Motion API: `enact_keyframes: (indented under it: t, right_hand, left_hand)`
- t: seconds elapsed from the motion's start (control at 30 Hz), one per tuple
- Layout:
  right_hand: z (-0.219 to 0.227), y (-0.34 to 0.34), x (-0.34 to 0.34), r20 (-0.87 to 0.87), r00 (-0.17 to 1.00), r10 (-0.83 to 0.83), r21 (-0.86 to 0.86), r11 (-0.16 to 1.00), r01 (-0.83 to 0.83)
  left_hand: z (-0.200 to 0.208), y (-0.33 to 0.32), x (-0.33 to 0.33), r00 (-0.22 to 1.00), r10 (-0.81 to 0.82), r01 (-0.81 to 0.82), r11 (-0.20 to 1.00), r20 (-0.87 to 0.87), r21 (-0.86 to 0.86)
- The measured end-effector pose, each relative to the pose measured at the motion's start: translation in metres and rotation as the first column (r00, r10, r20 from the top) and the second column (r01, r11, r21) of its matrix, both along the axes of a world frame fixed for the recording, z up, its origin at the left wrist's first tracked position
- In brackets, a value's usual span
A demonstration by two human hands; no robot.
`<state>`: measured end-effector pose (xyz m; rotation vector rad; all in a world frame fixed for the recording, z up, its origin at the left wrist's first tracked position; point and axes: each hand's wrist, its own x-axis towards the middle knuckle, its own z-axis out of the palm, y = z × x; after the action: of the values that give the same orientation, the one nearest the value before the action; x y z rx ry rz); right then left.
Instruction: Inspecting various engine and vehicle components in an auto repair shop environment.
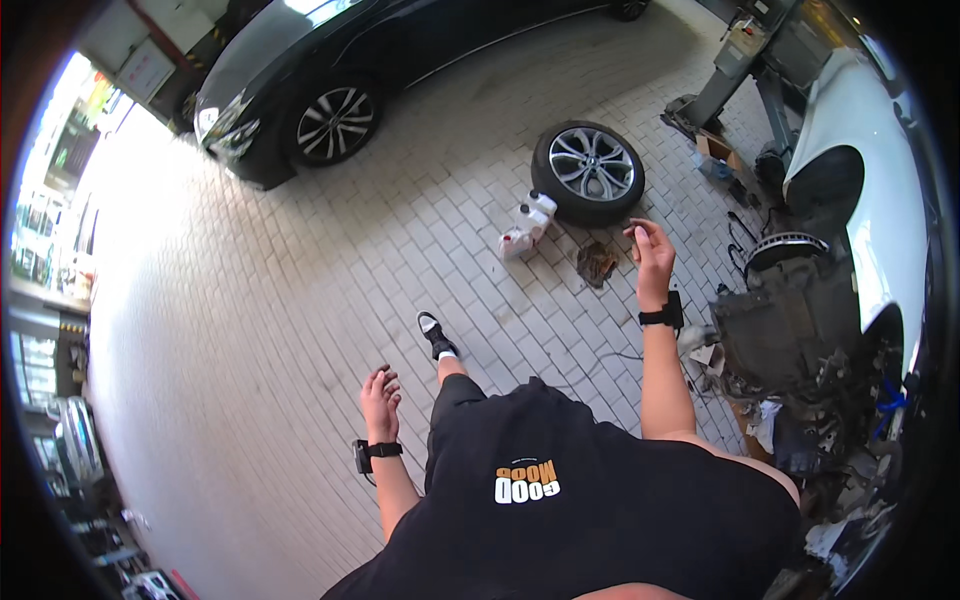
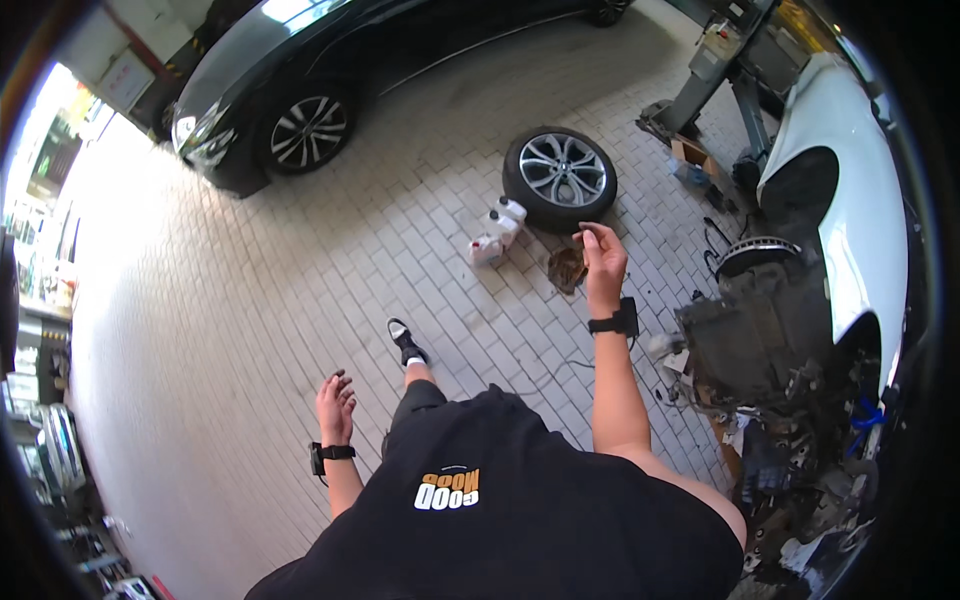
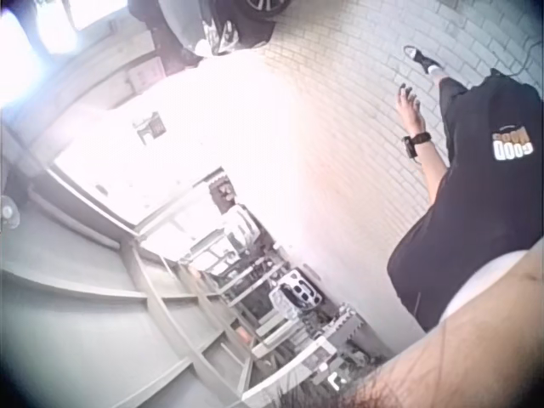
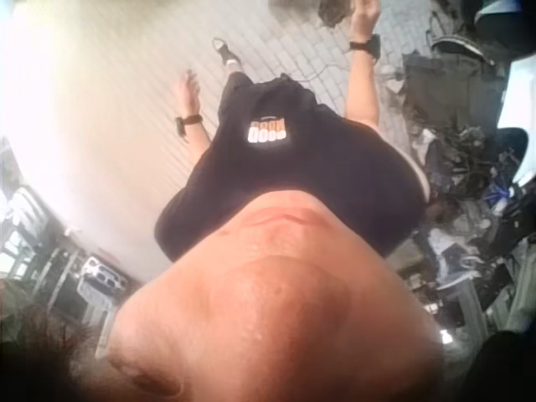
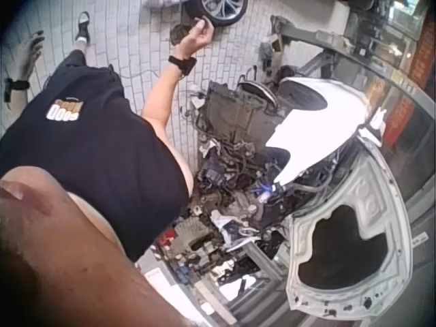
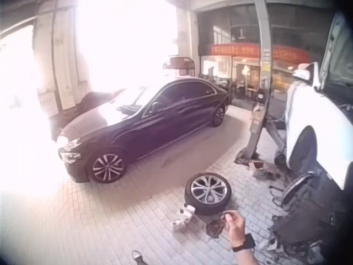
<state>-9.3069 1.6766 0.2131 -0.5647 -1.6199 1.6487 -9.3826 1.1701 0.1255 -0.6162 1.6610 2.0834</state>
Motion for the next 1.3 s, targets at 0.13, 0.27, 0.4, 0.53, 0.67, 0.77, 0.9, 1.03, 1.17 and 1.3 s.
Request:
enact_keyframes:
  t: [0.13,0.27,0.4,0.53,0.67,0.77,0.9,1.03,1.17,1.3]
  right_hand:
    - [-0.021,0.028,-0.062,0.053,0.985,-0.167,0.026,0.986,0.166]
    - [-0.005,0.049,-0.118,0.129,0.92,-0.37,0.092,0.928,0.36]
    - [0.03,0.078,-0.166,0.143,0.84,-0.523,0.255,0.84,0.479]
    - [0.05,0.094,-0.211,0.174,0.733,-0.657,0.328,0.741,0.586]
    - [0.015,0.124,-0.259,0.211,0.632,-0.746,0.239,0.666,0.707]
    - [-0.019,0.164,-0.321,0.196,0.649,-0.736,0.174,0.677,0.715]
    - [-0.067,0.263,-0.431,0.067,0.659,-0.749,0.181,0.659,0.73]
    - [-0.019,0.334,-0.579,0.08,0.77,-0.633,0.239,0.762,0.602]
    - [0.036,0.386,-0.669,0.124,0.793,-0.597,0.473,0.738,0.481]
    - [0.037,0.442,-0.704,0.153,0.734,-0.662,0.537,0.679,0.5]
  left_hand:
    - [-0.025,0.038,-0.136,0.985,-0.162,0.159,0.986,0.058,0.057]
    - [-0.02,0.084,-0.298,0.951,-0.31,0.309,0.945,-0.006,0.108]
    - [-0.003,0.143,-0.45,0.908,-0.412,0.417,0.907,-0.081,0.063]
    - [0.004,0.201,-0.557,0.845,-0.525,0.53,0.847,-0.1,0.034]
    - [-0.019,0.265,-0.626,0.784,-0.62,0.621,0.782,-0.037,0.052]
    - [-0.035,0.318,-0.67,0.739,-0.674,0.673,0.737,-0.008,0.059]
    - [-0.018,0.403,-0.736,0.718,-0.694,0.695,0.719,0.054,0.015]
    - [0.025,0.476,-0.819,0.729,-0.683,0.684,0.726,-0.046,0.073]
    - [0.016,0.545,-0.903,0.759,-0.645,0.648,0.761,-0.089,0.005]
    - [0.0,0.638,-0.963,0.701,-0.712,0.713,0.699,-0.04,0.051]
